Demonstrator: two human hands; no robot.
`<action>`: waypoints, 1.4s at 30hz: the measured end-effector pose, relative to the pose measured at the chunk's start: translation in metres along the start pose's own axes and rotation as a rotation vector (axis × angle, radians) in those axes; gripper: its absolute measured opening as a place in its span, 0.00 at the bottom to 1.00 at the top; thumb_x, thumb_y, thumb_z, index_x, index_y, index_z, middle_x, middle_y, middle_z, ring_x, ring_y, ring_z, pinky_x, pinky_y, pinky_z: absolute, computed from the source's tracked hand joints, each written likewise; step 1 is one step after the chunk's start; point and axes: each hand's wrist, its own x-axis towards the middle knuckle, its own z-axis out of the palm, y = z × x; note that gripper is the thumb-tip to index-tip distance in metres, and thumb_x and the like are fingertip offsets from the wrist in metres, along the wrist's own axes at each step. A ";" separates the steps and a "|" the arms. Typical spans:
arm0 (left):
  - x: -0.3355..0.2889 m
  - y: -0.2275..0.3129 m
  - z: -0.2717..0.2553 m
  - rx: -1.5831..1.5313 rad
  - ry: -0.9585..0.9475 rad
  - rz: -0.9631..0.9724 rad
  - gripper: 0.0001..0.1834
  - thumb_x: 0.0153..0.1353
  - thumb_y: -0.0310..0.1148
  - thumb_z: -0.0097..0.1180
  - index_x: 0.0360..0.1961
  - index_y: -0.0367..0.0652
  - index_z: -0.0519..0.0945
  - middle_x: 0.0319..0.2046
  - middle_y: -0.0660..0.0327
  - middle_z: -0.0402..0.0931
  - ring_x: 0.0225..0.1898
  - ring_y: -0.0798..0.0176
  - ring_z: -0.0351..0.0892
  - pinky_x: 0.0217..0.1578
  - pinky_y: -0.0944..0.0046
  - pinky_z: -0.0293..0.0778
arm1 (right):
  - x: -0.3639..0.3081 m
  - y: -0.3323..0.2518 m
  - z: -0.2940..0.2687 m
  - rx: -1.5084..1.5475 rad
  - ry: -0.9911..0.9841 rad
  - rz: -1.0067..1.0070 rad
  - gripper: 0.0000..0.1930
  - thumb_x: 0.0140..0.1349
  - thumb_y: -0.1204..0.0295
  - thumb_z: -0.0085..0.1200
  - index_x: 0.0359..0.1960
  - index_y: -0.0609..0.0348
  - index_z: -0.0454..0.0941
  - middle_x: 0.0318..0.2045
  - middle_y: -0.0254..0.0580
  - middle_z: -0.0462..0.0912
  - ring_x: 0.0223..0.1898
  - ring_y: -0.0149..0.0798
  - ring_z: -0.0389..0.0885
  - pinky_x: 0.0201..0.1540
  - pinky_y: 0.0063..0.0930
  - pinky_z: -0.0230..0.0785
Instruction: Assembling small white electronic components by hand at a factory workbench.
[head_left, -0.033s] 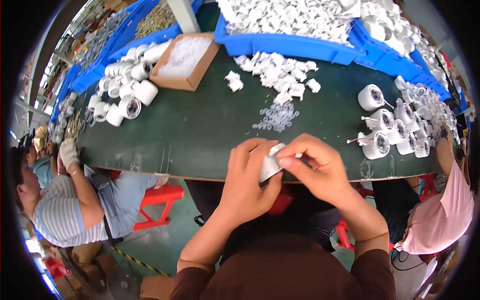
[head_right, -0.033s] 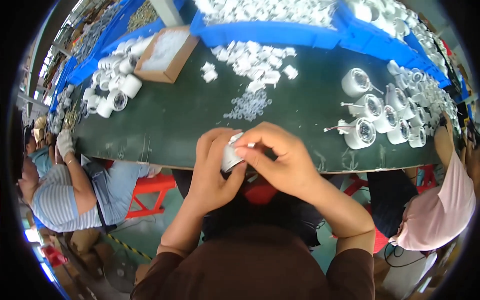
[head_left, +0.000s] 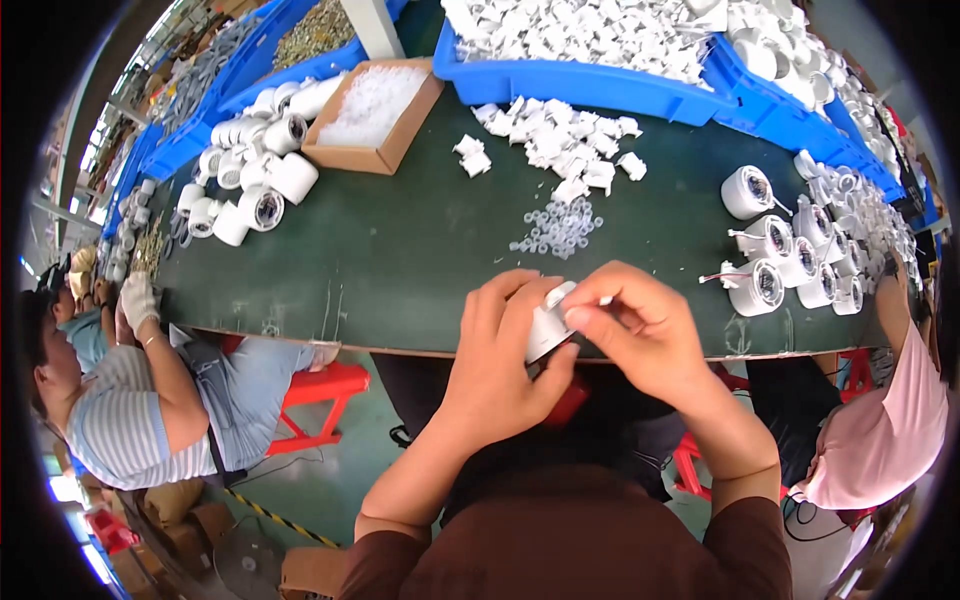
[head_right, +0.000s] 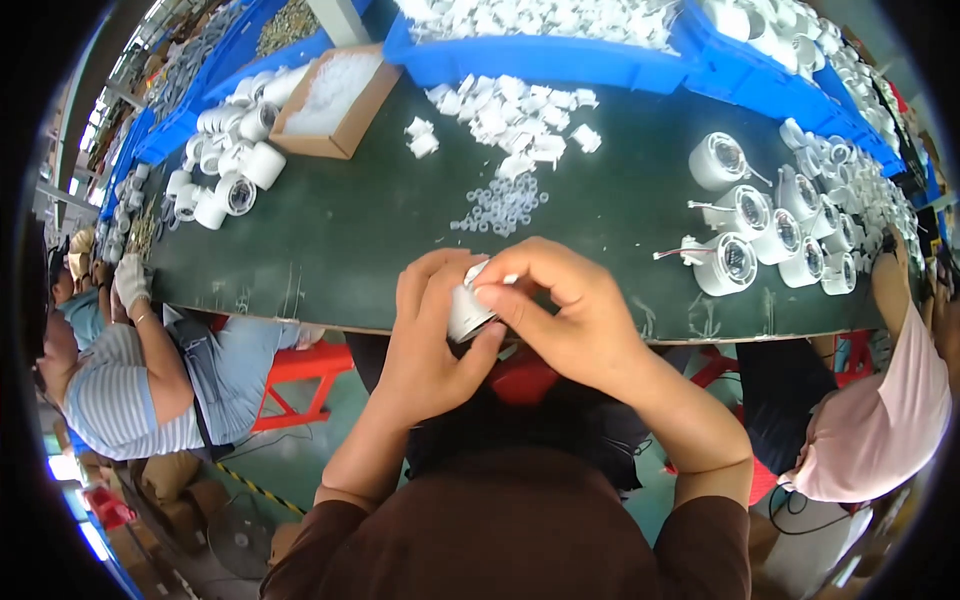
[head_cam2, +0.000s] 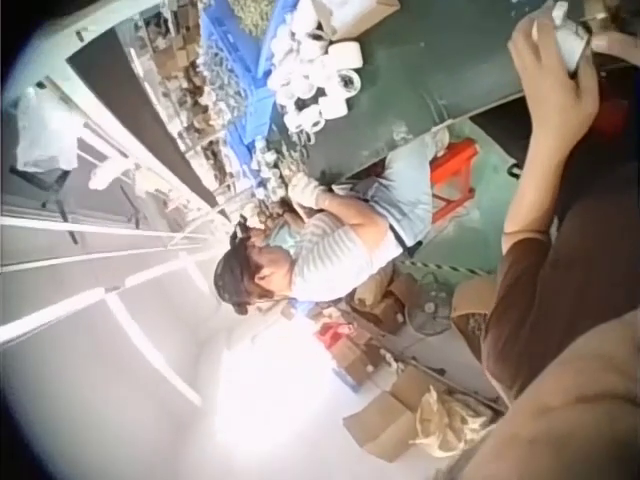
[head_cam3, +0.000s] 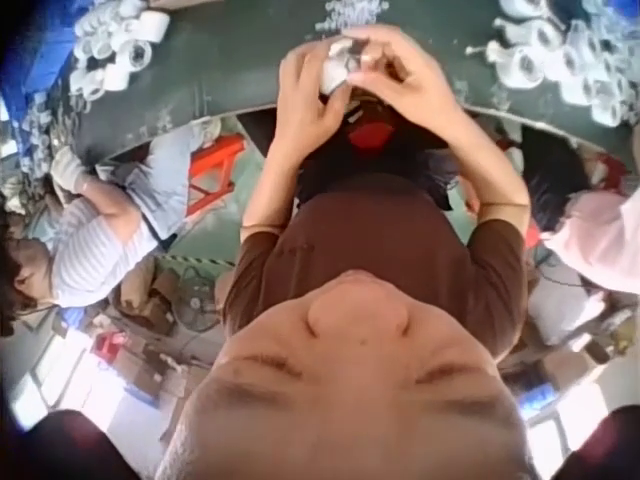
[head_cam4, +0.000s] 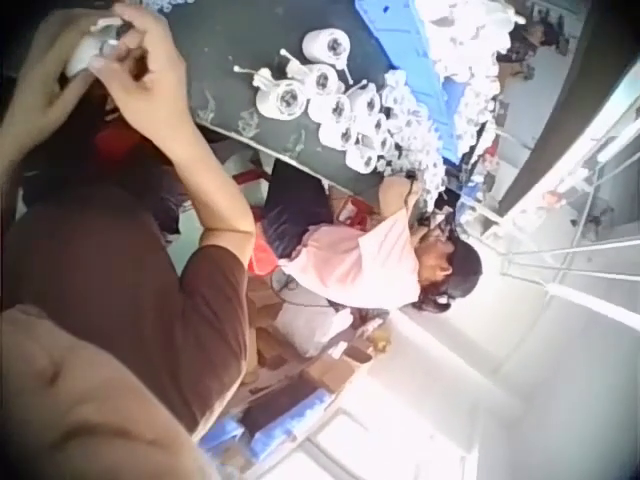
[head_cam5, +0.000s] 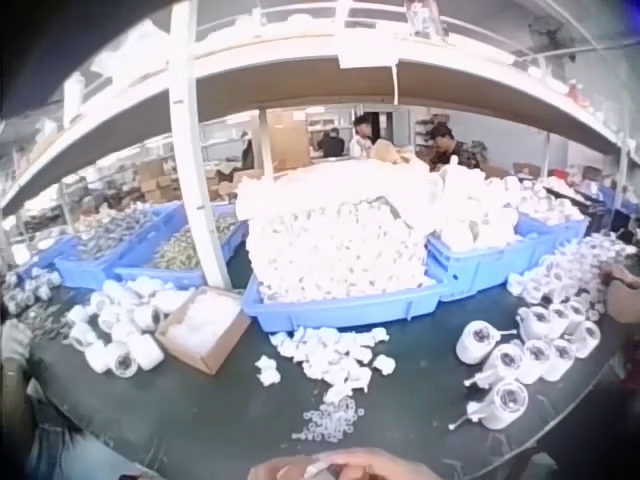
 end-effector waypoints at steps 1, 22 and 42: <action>0.000 0.000 0.001 -0.017 0.022 0.004 0.26 0.58 0.28 0.62 0.58 0.39 0.72 0.57 0.47 0.69 0.55 0.41 0.70 0.56 0.48 0.69 | 0.003 -0.002 -0.001 0.063 -0.004 0.017 0.06 0.69 0.84 0.55 0.46 0.66 0.79 0.43 0.39 0.80 0.42 0.28 0.80 0.48 0.24 0.74; 0.001 -0.011 0.009 -0.127 0.195 -0.010 0.05 0.63 0.23 0.54 0.39 0.34 0.79 0.41 0.51 0.80 0.40 0.52 0.79 0.42 0.58 0.75 | -0.005 0.019 0.018 -0.016 0.136 0.012 0.06 0.67 0.85 0.56 0.43 0.64 0.78 0.41 0.35 0.80 0.43 0.26 0.79 0.45 0.23 0.72; -0.005 -0.012 0.006 -0.132 0.217 0.023 0.04 0.64 0.24 0.56 0.39 0.36 0.79 0.42 0.51 0.81 0.41 0.53 0.80 0.43 0.58 0.75 | 0.102 0.015 -0.060 -1.181 -0.213 -0.476 0.19 0.56 0.84 0.58 0.51 0.58 0.81 0.43 0.40 0.82 0.45 0.44 0.79 0.52 0.33 0.73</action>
